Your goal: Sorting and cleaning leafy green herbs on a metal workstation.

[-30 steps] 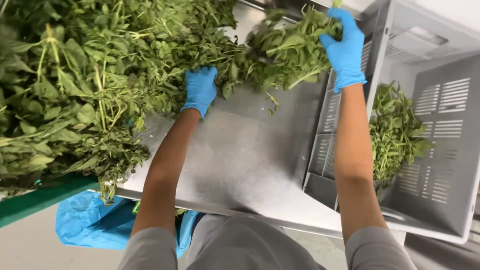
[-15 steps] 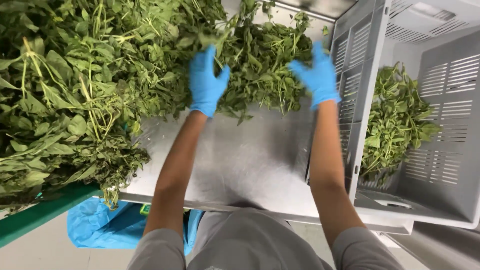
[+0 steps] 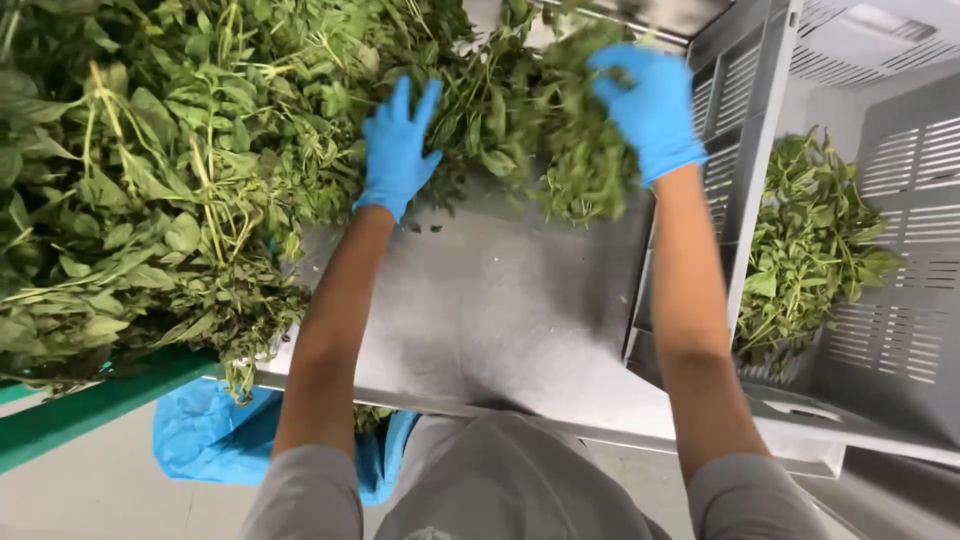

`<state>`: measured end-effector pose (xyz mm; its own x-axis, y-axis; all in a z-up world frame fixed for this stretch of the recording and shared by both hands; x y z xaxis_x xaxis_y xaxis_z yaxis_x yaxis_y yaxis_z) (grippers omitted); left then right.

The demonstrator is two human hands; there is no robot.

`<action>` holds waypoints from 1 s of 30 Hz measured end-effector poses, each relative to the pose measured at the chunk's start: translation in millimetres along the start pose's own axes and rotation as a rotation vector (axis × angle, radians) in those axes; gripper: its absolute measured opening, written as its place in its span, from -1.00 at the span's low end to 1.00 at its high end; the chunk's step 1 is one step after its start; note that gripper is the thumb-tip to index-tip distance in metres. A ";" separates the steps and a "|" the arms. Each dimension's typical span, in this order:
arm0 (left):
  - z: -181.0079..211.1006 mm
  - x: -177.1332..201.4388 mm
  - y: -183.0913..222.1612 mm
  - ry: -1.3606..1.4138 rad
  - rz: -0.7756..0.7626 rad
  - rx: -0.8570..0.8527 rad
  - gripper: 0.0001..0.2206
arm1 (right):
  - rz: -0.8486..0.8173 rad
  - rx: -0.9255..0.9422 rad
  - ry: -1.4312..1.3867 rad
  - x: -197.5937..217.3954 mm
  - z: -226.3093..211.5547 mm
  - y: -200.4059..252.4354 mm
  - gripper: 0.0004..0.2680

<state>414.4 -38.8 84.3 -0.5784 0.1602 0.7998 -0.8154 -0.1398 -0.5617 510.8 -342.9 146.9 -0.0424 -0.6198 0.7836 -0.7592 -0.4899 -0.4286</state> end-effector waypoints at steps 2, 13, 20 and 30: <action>-2.4 -53.2 -0.3 -0.031 -0.368 -0.033 -0.13 | 0.073 0.104 0.070 41.9 -15.3 -19.0 -0.83; 60.9 -89.9 -100.3 0.556 -0.393 0.023 -0.43 | -0.299 -0.451 -0.360 24.1 47.7 34.7 -0.74; 28.1 -112.1 -18.2 -0.059 -0.926 0.142 0.19 | -0.383 -0.675 0.170 -125.6 124.8 120.5 0.05; 23.4 -22.3 -86.1 0.423 -0.088 -0.172 -0.59 | 0.068 0.090 0.147 58.9 -2.6 -6.8 -0.64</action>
<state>498.1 -53.2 119.8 -0.4357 0.5536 0.7097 -0.8332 0.0504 -0.5507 511.7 -374.5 197.1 -0.1912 -0.5599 0.8062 -0.6905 -0.5071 -0.5159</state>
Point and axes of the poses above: each hand's wrist, its own y-axis away from the middle knuckle, its own x-axis out of the back of the hand, z = x × y, the point moved 6 cm from there along -y, towards the middle knuckle, and after that the axes turned 10 degrees about x, right-handed, at the moved point
